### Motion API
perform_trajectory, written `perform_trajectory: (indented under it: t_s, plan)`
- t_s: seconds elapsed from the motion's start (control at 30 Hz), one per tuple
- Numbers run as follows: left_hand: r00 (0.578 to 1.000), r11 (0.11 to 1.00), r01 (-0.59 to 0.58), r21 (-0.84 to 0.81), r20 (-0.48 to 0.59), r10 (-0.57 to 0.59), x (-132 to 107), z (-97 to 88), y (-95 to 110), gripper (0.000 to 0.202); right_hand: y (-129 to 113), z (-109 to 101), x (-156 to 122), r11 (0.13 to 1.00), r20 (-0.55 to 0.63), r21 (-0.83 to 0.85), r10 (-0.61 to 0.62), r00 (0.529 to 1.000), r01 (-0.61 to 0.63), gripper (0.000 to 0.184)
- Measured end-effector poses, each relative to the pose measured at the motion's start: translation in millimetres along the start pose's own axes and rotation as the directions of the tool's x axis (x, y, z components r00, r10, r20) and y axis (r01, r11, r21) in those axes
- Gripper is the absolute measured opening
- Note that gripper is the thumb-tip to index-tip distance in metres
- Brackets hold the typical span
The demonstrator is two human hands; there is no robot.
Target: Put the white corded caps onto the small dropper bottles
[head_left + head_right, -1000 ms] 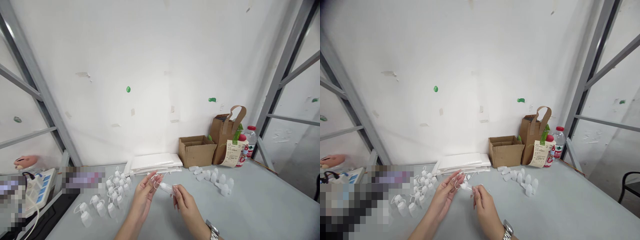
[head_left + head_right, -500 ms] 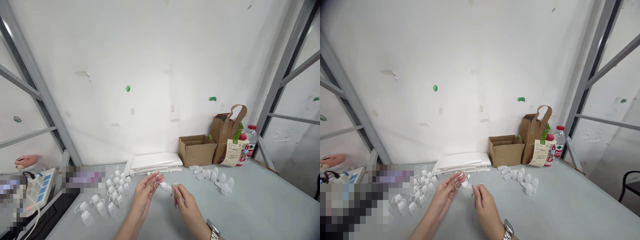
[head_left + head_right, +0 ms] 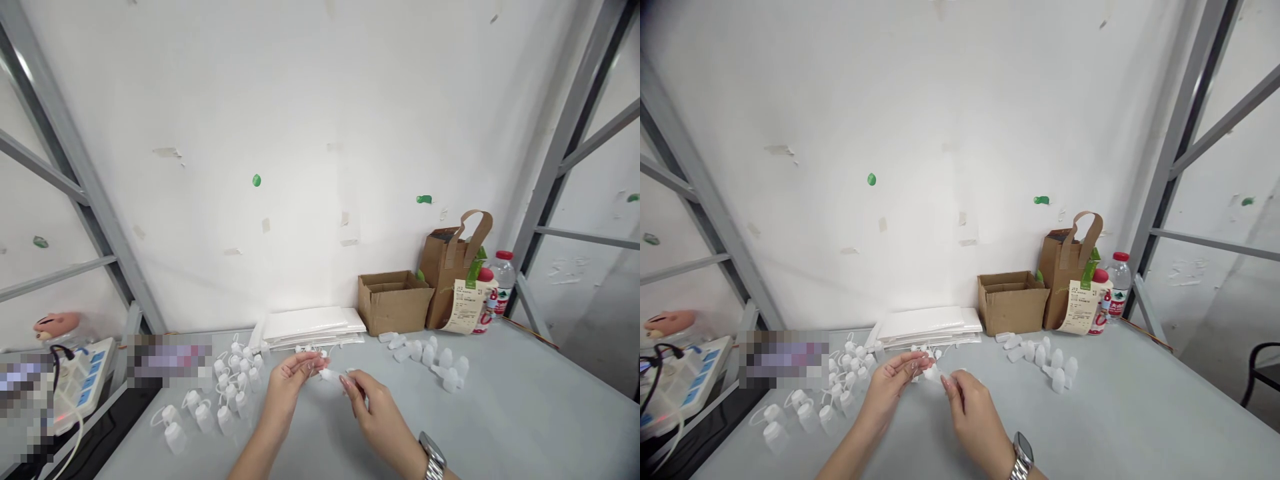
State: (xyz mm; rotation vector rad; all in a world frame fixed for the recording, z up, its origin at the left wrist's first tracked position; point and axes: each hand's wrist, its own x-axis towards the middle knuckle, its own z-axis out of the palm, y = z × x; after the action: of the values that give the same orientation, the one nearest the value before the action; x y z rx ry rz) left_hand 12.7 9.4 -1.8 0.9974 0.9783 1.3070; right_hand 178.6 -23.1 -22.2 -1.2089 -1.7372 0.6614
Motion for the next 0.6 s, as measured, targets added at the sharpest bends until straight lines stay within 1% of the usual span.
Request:
perform_trajectory:
  t_s: [0.2,0.33,0.5,0.6]
  plan:
    - [1.000,0.999,0.013,0.040,0.007,-0.013,1,1.3,1,0.034,2,0,-1,0.996,0.019,-0.083,-0.027,0.999,0.028,0.032]
    - [1.000,1.000,-0.001,0.027,-0.011,0.002,0,3.3,0,0.035,2,6,-4,0.997,0.006,-0.082,-0.008,1.000,0.008,0.032]
    - [0.995,0.997,-0.016,-0.069,-0.099,0.009,-2,3.7,-9,0.038,4,13,-8,0.997,-0.061,-0.068,0.014,0.998,-0.018,0.034]
    - [0.992,0.992,-0.006,-0.130,-0.124,-0.010,-3,3.8,-13,0.040,3,15,-8,0.998,-0.072,-0.059,0.024,0.997,-0.028,0.035]
